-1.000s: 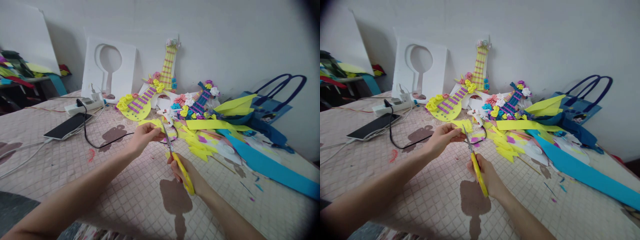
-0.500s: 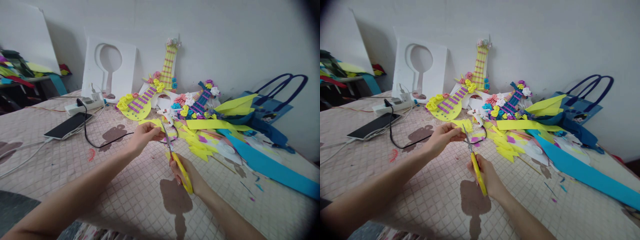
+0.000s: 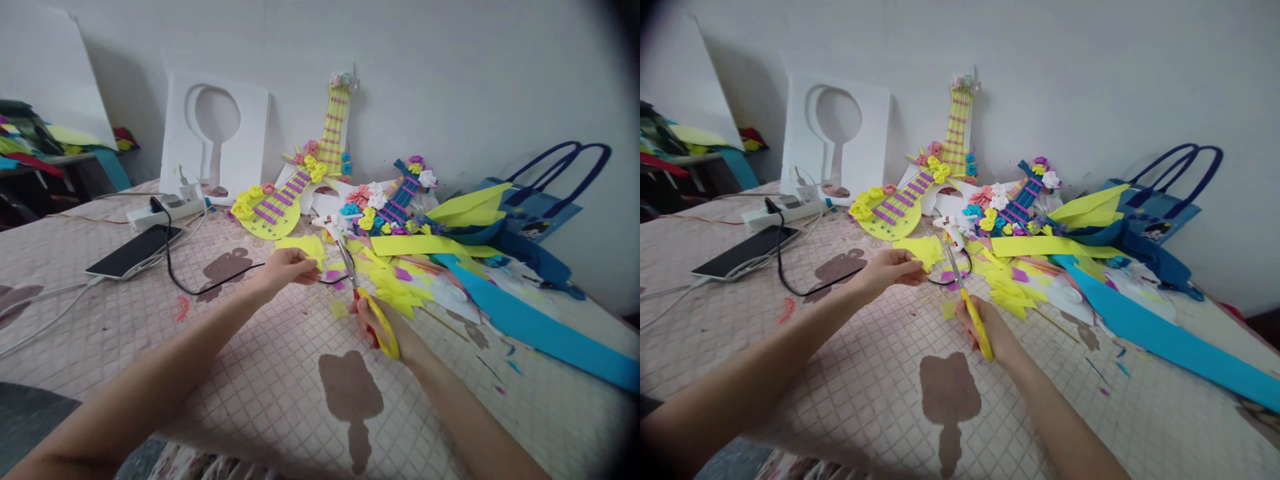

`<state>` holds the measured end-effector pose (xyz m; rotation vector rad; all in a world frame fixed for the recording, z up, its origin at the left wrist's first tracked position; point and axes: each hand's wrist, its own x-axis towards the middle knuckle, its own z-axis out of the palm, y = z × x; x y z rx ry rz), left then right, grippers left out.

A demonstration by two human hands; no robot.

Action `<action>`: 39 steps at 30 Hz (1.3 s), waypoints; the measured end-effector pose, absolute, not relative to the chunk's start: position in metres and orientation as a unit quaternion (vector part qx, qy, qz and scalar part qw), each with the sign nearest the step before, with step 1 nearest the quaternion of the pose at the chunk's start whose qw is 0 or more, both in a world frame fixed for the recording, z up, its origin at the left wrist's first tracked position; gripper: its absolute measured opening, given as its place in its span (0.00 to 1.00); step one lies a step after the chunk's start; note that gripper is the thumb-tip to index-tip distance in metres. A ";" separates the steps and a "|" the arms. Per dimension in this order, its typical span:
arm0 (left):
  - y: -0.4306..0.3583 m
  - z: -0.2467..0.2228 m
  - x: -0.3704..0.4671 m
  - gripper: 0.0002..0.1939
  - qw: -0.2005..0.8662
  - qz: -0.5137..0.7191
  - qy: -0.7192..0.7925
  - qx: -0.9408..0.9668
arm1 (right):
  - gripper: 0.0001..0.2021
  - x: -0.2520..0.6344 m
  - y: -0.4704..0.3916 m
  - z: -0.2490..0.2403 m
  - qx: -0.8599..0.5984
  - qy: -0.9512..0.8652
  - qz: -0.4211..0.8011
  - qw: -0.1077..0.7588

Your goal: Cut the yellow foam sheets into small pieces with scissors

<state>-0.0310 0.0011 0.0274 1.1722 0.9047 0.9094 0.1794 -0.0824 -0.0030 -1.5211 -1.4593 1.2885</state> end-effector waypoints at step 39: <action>-0.031 0.007 -0.001 0.18 0.666 0.250 0.319 0.627 | 0.12 0.158 -0.084 0.004 -0.523 -0.535 0.466 0.472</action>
